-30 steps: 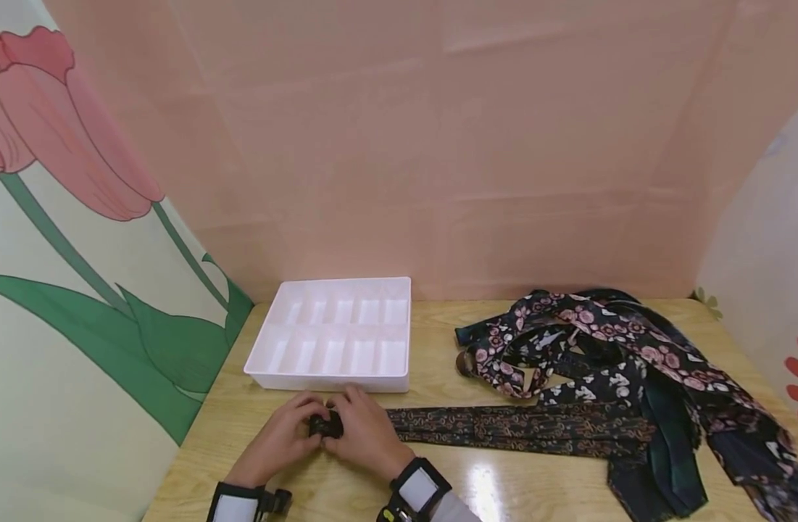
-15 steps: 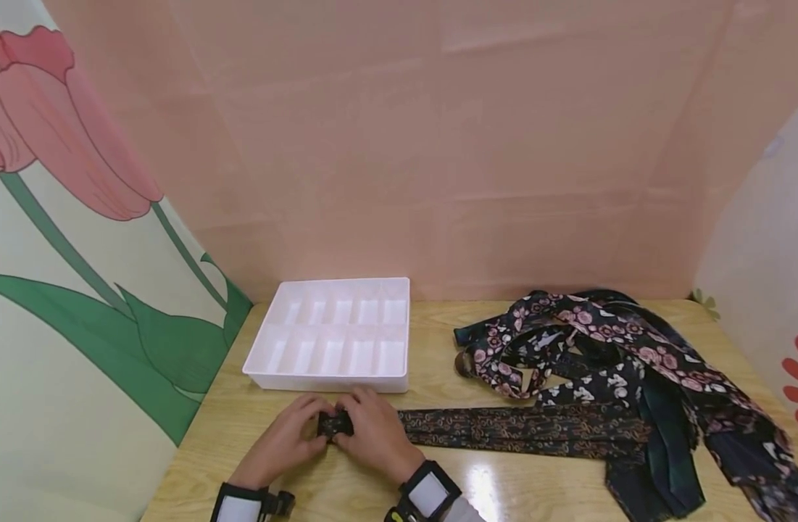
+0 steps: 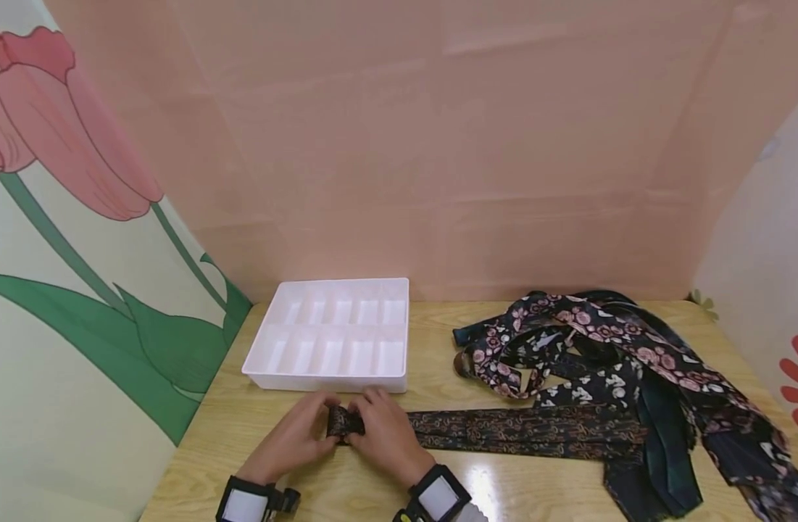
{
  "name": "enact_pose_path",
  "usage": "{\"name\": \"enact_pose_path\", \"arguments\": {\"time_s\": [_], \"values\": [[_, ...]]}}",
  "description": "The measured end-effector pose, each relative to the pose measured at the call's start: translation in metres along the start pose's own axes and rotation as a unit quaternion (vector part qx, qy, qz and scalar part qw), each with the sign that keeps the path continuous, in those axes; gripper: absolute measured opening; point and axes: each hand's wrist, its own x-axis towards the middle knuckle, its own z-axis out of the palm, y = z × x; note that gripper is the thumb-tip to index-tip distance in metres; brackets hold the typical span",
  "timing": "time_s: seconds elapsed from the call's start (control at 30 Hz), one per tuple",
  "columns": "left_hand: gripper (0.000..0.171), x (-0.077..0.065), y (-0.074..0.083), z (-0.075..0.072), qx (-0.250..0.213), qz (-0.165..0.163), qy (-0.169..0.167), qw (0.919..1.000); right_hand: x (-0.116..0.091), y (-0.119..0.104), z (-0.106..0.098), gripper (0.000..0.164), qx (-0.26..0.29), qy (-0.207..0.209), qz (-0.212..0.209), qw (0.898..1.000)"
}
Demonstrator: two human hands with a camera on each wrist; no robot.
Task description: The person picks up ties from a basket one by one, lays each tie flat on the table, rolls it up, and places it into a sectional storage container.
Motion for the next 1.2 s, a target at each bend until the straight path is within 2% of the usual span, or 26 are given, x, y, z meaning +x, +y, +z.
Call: {"name": "enact_pose_path", "arguments": {"time_s": [0.1,0.23,0.43,0.53,0.67,0.77,0.87,1.07,1.2], "values": [[0.042,0.001,0.001,0.001,-0.011,-0.001,-0.004,0.9999,0.0,0.002,-0.004,0.047,-0.001,-0.02,0.009,1.0],[0.037,0.002,0.002,0.0,0.006,0.006,-0.006,0.9999,0.0,0.002,-0.006,0.056,-0.004,-0.024,0.0,1.0],[0.044,0.002,0.004,0.004,-0.029,-0.002,-0.01,0.9995,-0.001,0.004,-0.008,0.048,-0.007,-0.022,0.003,1.0],[0.041,0.001,0.004,0.004,-0.017,0.005,-0.011,0.9998,-0.003,0.004,-0.009,0.053,-0.005,-0.029,0.003,1.0],[0.041,0.001,0.005,0.002,0.0,0.004,-0.006,1.0,-0.003,0.003,-0.011,0.049,0.002,-0.023,0.004,1.0],[0.048,0.002,0.007,0.003,-0.012,-0.001,-0.007,0.9999,-0.003,0.004,-0.012,0.044,-0.013,-0.024,0.007,1.0],[0.05,0.003,0.007,0.003,-0.02,0.004,-0.008,0.9998,-0.003,0.005,-0.013,0.05,-0.04,-0.03,0.003,0.999],[0.042,0.002,0.008,0.002,0.003,0.021,0.004,0.9998,-0.004,0.004,-0.018,0.054,-0.04,-0.036,-0.022,0.998],[0.046,0.003,0.008,0.003,-0.012,0.021,-0.01,0.9997,-0.003,0.004,-0.019,0.049,-0.05,-0.044,-0.014,0.998]]}}
